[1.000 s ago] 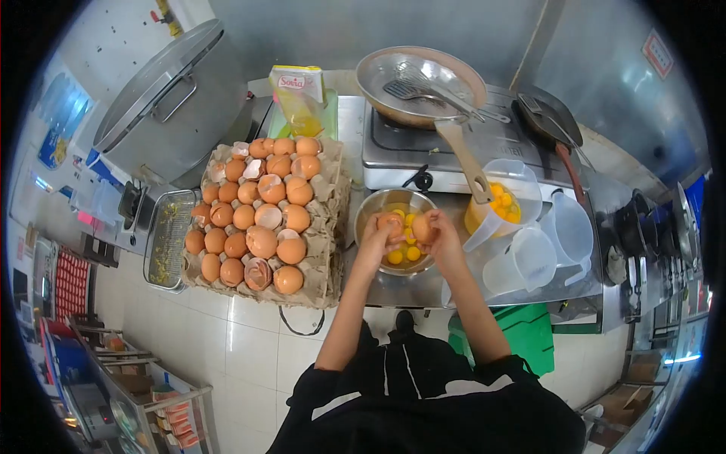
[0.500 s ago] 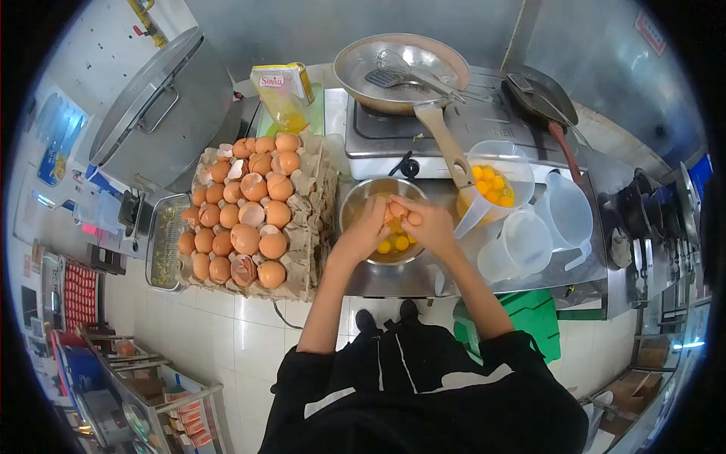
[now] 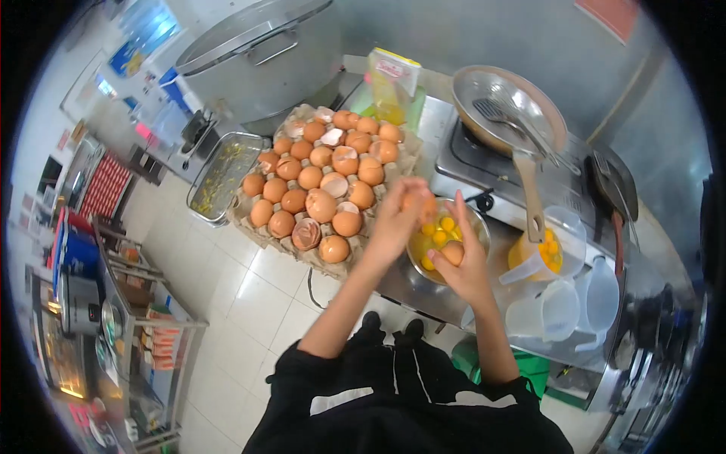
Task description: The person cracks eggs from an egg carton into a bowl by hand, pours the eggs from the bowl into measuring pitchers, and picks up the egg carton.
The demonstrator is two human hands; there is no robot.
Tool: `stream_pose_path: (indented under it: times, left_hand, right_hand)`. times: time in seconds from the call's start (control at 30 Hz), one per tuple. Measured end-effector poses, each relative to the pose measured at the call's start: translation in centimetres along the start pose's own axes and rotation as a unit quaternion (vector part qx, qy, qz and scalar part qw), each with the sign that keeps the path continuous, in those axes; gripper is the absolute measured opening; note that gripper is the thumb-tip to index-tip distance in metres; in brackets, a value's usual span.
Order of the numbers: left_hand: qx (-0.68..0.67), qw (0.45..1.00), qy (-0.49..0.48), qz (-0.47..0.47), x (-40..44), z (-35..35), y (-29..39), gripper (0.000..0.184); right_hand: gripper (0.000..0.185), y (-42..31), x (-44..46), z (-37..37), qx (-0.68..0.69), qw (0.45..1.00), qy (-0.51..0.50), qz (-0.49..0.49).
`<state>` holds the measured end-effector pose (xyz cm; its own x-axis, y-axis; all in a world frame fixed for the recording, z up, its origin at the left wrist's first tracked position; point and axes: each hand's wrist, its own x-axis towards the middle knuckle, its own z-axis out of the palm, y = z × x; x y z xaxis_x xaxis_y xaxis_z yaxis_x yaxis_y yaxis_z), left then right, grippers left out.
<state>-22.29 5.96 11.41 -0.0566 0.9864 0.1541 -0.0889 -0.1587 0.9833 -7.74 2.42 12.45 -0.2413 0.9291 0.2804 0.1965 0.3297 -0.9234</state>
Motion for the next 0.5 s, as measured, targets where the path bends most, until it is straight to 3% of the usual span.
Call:
stream_pose_path:
  times: [0.1, 0.23, 0.27, 0.33, 0.37, 0.43, 0.47, 0.5]
  left_hand:
    - [0.149, 0.97, 0.147, 0.121, 2.3, -4.4, 6.8, 0.031]
    - [0.387, 0.88, 0.213, 0.172, 11.6, -14.8, 6.4, 0.043]
    - [0.384, 0.88, 0.211, 0.183, 14.1, -16.6, 5.3, 0.043]
    - [0.504, 0.853, 0.138, -0.013, 18.5, -19.7, 3.4, 0.066]
    - [0.504, 0.853, 0.135, -0.004, 19.5, -20.6, 3.7, 0.066]
    - [0.32, 0.945, -0.073, -0.004, 20.0, -22.1, 2.9, 0.086]
    - [0.315, 0.946, -0.074, -0.008, 20.1, -22.8, 3.3, 0.086]
    - [0.159, 0.976, -0.117, -0.092, 19.8, -23.3, 4.7, 0.084]
  right_hand:
    - [0.082, -1.8, 0.8, 0.1, -0.004, 1.0, -0.015, -0.016]
    - [0.074, -0.9, 0.4, 1.9, -0.036, 0.999, 0.017, -0.031]
    - [0.072, -0.4, 0.2, 2.7, -0.032, 0.999, 0.035, -0.021]
    - [0.071, 0.2, -0.5, 4.7, -0.039, 0.997, 0.065, -0.014]
    - [0.07, 0.4, -0.8, 5.7, -0.005, 0.995, 0.089, 0.036]
    - [0.069, 0.8, -1.7, 7.6, 0.026, 0.989, 0.11, 0.096]
    - [0.067, 1.0, -1.9, 8.4, 0.012, 0.985, 0.136, 0.11]
    - [0.067, 1.0, -2.1, 9.1, 0.002, 0.982, 0.143, 0.122]
